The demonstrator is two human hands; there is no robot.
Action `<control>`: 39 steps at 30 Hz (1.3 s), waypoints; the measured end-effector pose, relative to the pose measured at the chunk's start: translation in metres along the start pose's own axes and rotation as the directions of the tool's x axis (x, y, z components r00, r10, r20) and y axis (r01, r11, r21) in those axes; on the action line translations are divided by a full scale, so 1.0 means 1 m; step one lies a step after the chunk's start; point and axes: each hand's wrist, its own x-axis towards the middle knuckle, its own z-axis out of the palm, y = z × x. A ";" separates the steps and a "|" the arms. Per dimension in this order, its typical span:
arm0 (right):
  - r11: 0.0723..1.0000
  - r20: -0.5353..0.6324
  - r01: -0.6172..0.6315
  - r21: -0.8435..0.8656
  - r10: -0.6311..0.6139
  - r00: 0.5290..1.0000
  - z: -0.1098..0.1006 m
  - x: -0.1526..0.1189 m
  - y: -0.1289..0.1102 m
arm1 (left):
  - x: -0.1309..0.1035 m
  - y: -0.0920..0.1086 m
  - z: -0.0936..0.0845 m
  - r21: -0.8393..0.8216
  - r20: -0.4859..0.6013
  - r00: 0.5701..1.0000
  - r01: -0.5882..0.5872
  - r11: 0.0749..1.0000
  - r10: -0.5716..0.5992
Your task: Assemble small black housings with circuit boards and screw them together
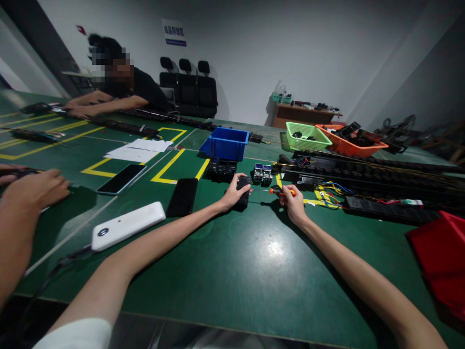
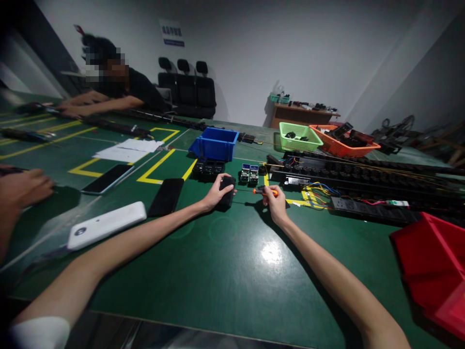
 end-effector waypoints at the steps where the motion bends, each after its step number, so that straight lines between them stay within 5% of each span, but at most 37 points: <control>1: 1.000 0.001 0.005 -0.008 -0.005 1.000 0.000 0.000 -0.001 | 0.000 0.000 0.000 -0.003 -0.001 1.000 -0.001 1.000 0.001; 14: 0.991 0.031 0.069 -0.118 -0.066 0.997 0.000 -0.004 -0.002 | 0.001 -0.001 -0.002 0.002 0.007 1.000 0.009 1.000 -0.009; 33: 0.996 0.018 0.055 -0.063 -0.054 0.998 -0.001 -0.004 -0.003 | 0.001 -0.001 -0.002 -0.009 0.002 1.000 0.016 1.000 -0.016; 39: 0.979 0.017 0.043 -0.199 -0.040 0.999 -0.002 -0.004 -0.003 | 0.000 0.000 -0.002 -0.015 0.010 1.000 0.018 1.000 -0.018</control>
